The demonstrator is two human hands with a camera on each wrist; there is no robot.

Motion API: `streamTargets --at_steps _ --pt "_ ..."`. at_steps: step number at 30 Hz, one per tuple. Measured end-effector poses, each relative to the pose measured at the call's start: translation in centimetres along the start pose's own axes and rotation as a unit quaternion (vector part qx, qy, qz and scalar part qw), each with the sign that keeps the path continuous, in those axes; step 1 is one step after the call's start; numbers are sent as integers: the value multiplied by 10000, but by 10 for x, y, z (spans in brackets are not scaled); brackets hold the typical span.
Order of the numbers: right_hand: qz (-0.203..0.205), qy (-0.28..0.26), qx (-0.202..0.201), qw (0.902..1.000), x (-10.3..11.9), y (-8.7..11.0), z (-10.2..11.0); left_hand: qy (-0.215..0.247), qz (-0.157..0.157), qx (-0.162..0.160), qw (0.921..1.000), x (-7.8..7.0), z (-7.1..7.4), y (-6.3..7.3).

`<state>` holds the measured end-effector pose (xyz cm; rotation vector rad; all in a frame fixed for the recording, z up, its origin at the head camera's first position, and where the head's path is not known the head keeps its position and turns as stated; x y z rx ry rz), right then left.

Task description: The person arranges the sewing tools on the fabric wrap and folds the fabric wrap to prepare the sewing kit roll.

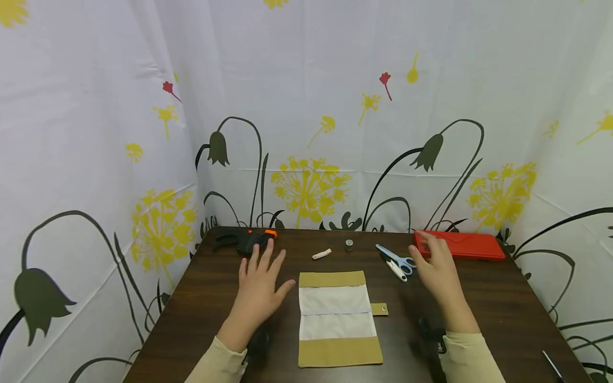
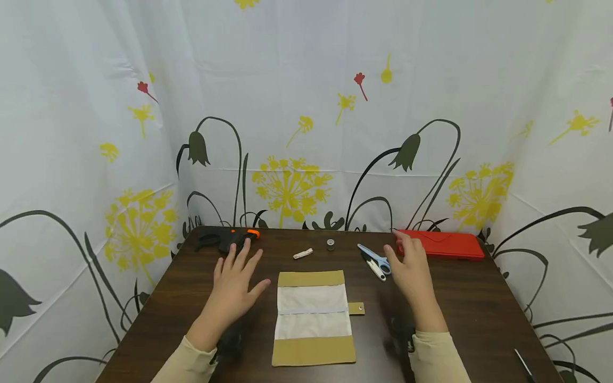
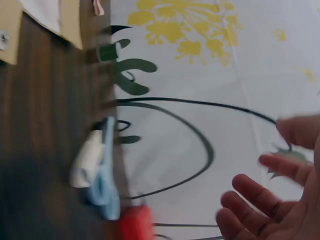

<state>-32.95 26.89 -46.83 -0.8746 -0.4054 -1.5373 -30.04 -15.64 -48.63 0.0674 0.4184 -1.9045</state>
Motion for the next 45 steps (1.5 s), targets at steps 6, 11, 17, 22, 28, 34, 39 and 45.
streamTargets --at_steps 6,11,17,22,28,34,39,45 --pt "-1570 -1038 -99 9821 -63 12 -17 591 -957 1020 9884 -23 -40 8" --pt "-2141 -1937 450 9564 -104 18 -48 1371 -1447 1996 9594 -34 -81 19" --pt "-1907 -1860 671 9615 -116 20 -64 2097 -1344 2224 9426 -35 -104 21" --pt "-1670 -1430 968 9707 -115 18 -69 2289 -1295 2216 9390 -36 -113 11" --pt "-1563 -905 1260 9755 -114 20 -77 2529 -1230 2117 9360 -32 -115 9" --pt "-1264 -302 1025 9862 -107 17 -75 2611 -1214 1796 9406 -31 -114 10" --pt "-1624 -744 909 9797 -112 17 -69 2606 -1276 1472 9456 -33 -109 9" --pt "-1692 -731 961 9782 -112 19 -71 2888 -1151 1415 9398 -28 -108 10"
Point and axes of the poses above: each hand's wrist, its own y-axis away from the middle knuckle, its own z-axis out of the back of the hand, x = y × z, the point moved 10 cm from there along -y, towards the middle knuckle, and after that the axes turned 6 degrees about -z, right-handed, at the moved point
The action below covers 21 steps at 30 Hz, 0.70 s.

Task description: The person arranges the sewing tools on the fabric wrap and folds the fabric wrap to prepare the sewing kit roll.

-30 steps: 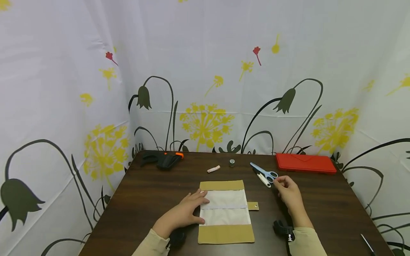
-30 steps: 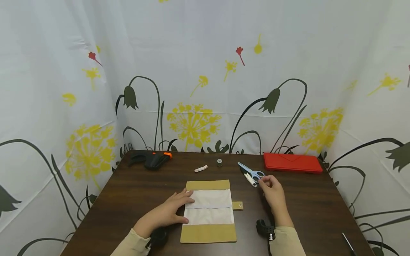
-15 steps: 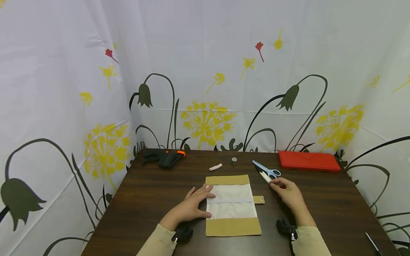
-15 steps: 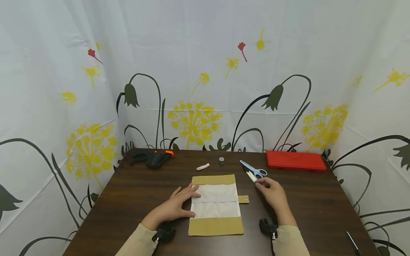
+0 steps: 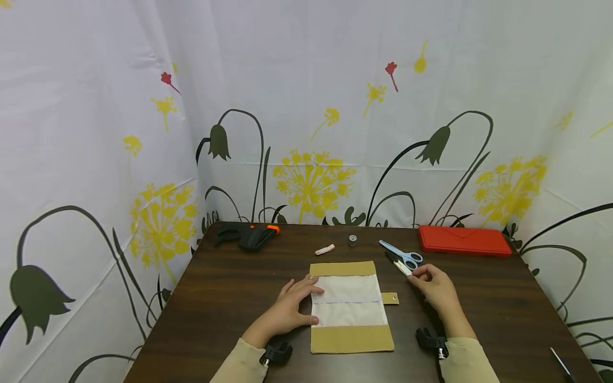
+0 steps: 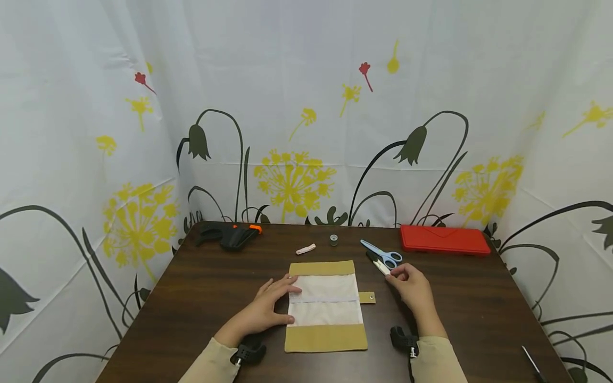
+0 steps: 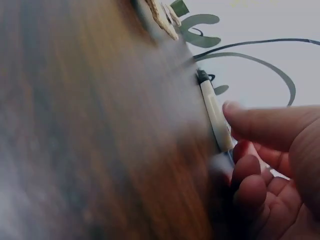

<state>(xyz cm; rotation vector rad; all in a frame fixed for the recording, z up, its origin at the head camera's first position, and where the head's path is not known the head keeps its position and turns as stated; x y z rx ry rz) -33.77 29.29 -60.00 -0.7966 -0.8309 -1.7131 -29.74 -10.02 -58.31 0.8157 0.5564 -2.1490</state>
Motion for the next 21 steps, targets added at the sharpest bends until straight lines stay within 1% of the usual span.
streamTargets --at_steps 3,5,12,18,21 --pt "65 172 -53 9998 3 -1 2 247 202 -136 9994 5 2 -1" --pt "62 206 -107 9997 4 -1 4 324 242 -212 9990 6 3 -1" --pt "-72 505 -100 9986 1 4 3 204 274 -120 9993 4 -1 1" --pt "27 588 -84 9982 4 5 2 143 319 -122 9993 6 1 1" --pt "34 580 -2 9983 5 4 -1 99 325 -123 9993 8 3 1"
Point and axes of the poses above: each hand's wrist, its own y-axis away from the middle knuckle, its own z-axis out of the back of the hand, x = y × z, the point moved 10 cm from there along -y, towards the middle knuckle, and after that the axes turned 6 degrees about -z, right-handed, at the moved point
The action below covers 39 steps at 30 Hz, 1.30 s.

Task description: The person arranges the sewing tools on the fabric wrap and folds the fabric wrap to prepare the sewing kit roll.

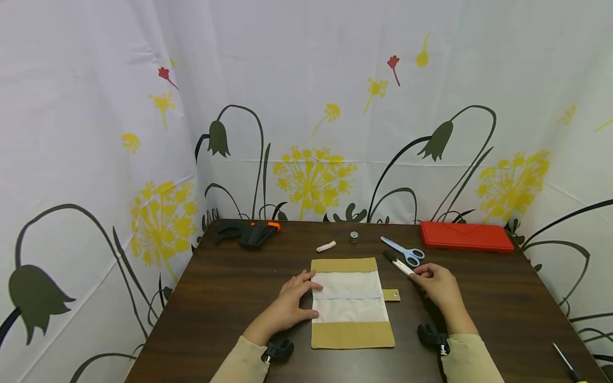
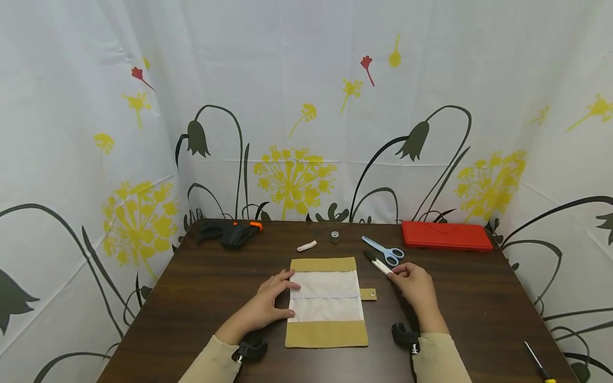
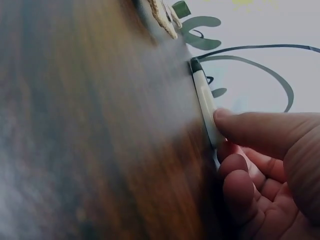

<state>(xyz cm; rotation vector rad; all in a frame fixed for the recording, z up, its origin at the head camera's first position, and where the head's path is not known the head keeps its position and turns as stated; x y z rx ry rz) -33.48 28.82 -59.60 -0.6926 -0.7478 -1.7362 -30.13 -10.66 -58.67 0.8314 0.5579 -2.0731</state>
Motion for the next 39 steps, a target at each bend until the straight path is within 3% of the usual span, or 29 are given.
streamTargets --at_steps 9,17,21,29,32,34,39 --pt "101 3 273 9996 6 2 -5 55 25 -1 10000 0 2 3" --pt "532 -38 268 9982 12 -3 -4 -98 -5 -26 9999 -3 4 2" --pt "397 -741 562 9949 8 -7 -3 -129 -33 -48 9999 -4 7 1" --pt "203 -2114 727 9745 -1 -11 5 -86 0 -80 9999 -5 9 -3" --pt "163 -2672 908 9592 -3 -10 2 -113 6 -63 9999 -4 7 -2" --pt "174 -3208 1073 9409 -4 -9 -1 -130 -11 -54 9999 -3 6 -2" --pt "557 -4721 1607 8650 9 4 -13 -93 -66 -36 9999 1 0 -2"
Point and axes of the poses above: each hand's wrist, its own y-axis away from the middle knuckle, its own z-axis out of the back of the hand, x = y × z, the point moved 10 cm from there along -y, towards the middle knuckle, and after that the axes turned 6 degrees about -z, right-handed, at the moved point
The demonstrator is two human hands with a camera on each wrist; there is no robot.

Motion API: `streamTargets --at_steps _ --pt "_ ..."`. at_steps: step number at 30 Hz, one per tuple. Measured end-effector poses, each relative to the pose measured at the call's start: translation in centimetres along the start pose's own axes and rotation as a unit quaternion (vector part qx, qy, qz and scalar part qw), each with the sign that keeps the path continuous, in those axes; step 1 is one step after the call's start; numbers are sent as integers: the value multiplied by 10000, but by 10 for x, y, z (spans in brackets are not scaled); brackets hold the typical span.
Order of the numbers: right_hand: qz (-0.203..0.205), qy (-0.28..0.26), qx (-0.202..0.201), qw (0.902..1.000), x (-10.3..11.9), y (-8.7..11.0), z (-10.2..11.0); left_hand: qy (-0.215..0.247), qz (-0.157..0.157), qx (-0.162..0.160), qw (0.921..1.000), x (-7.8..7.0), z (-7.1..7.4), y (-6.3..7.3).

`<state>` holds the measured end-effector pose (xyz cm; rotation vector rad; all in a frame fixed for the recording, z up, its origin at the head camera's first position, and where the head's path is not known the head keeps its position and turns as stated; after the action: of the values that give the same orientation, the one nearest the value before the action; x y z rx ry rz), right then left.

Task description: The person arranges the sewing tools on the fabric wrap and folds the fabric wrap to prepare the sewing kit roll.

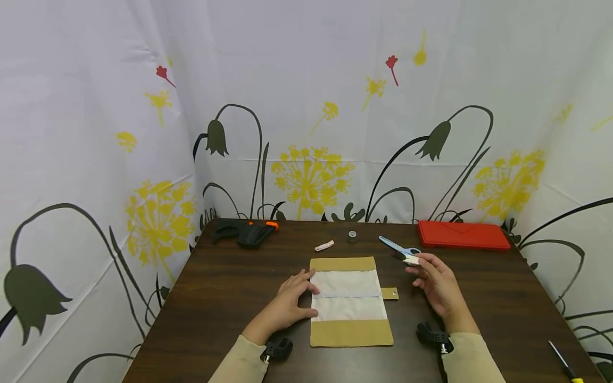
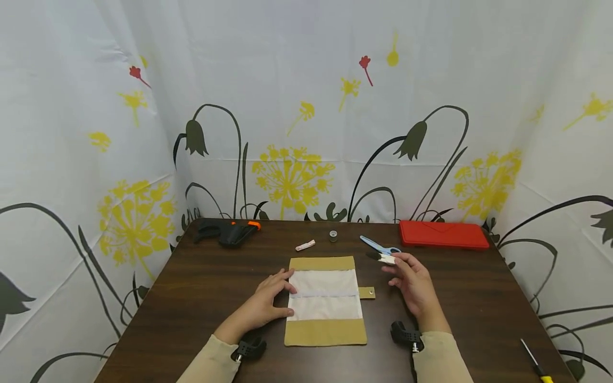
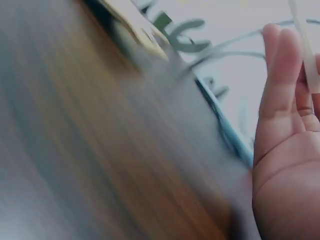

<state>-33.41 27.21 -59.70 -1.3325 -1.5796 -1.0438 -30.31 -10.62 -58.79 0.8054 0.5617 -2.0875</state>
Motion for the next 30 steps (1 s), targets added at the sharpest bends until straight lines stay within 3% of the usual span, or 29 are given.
streamTargets --at_steps 3,9,15,18,23,30 --pt "67 -383 346 9986 -4 3 -25 49 -4 25 10000 1 -3 1" --pt "-214 -239 570 9979 -13 -1 -80 2 -113 91 9999 -3 -4 2" --pt "-274 -303 570 9975 -9 -15 -131 -48 -72 67 9999 -2 -2 1" --pt "-382 -423 432 9974 -19 -24 -154 -78 18 57 10000 2 -2 5" --pt "-677 -738 119 9949 -54 -37 -171 -83 22 102 9999 1 -3 5" --pt "-561 -641 308 9959 -78 -43 -176 -91 41 101 9999 -2 -1 3"
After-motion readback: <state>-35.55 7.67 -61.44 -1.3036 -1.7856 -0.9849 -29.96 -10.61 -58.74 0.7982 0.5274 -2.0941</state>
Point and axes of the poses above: each hand's wrist, its own y-axis away from the middle knuckle, its own z-axis out of the back of the hand, x = y × z, the point moved 10 cm from there along -y, towards the middle knuckle, and after that the axes turned 6 degrees about -z, right-handed, at the moved point
